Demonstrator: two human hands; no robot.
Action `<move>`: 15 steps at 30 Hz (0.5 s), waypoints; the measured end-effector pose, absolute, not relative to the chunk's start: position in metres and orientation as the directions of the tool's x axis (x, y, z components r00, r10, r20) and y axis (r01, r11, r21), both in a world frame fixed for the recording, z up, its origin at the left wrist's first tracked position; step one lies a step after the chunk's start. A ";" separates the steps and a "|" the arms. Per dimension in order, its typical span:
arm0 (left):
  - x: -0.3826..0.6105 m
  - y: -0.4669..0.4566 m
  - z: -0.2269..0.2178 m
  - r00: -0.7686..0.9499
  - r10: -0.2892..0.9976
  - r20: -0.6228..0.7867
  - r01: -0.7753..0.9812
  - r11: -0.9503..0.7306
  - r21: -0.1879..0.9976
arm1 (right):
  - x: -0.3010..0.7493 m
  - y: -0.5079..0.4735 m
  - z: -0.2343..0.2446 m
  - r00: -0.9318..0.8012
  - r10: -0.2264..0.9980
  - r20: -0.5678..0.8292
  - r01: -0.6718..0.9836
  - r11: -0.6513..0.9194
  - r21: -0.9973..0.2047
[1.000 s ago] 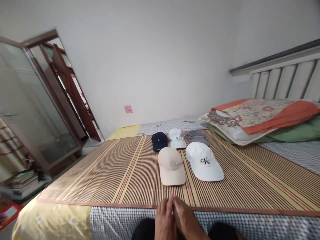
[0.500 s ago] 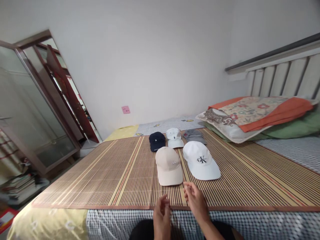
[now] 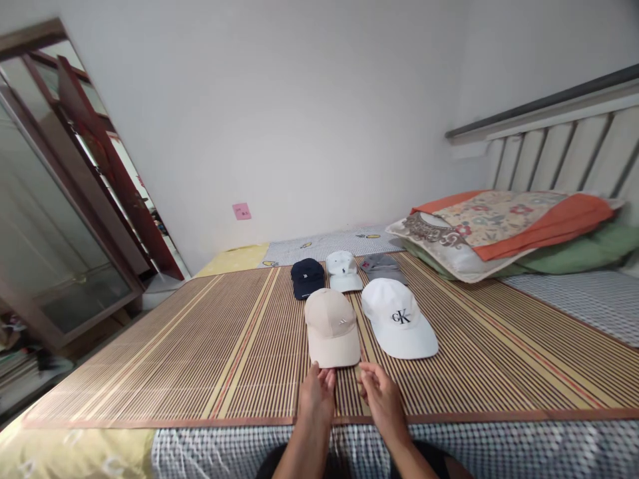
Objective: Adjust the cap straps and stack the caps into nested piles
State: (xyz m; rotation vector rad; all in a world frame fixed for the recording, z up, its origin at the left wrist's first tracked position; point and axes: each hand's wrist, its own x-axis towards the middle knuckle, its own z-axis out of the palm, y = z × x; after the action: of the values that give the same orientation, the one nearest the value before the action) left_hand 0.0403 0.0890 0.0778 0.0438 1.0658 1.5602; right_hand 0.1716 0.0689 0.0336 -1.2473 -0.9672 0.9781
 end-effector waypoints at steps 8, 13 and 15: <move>0.028 0.104 0.078 -0.303 0.816 -0.492 -0.716 0.146 0.682 | 0.171 0.071 0.032 0.285 0.957 0.059 0.004 0.061 -0.998; 0.024 0.120 0.064 -0.388 0.806 -0.448 -0.623 0.129 0.772 | 0.174 0.076 0.026 0.256 0.966 0.036 0.020 0.032 -0.999; 0.018 0.128 0.061 -0.423 0.824 -0.377 -0.553 0.094 0.828 | 0.175 0.076 0.026 0.244 0.969 0.030 0.023 0.025 -0.999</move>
State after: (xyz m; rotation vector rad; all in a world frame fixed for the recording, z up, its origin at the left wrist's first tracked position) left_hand 0.0180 0.1276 0.0607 0.3087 1.2575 1.5828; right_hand 0.1747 0.0762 0.0255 -1.3102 -1.0523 0.9965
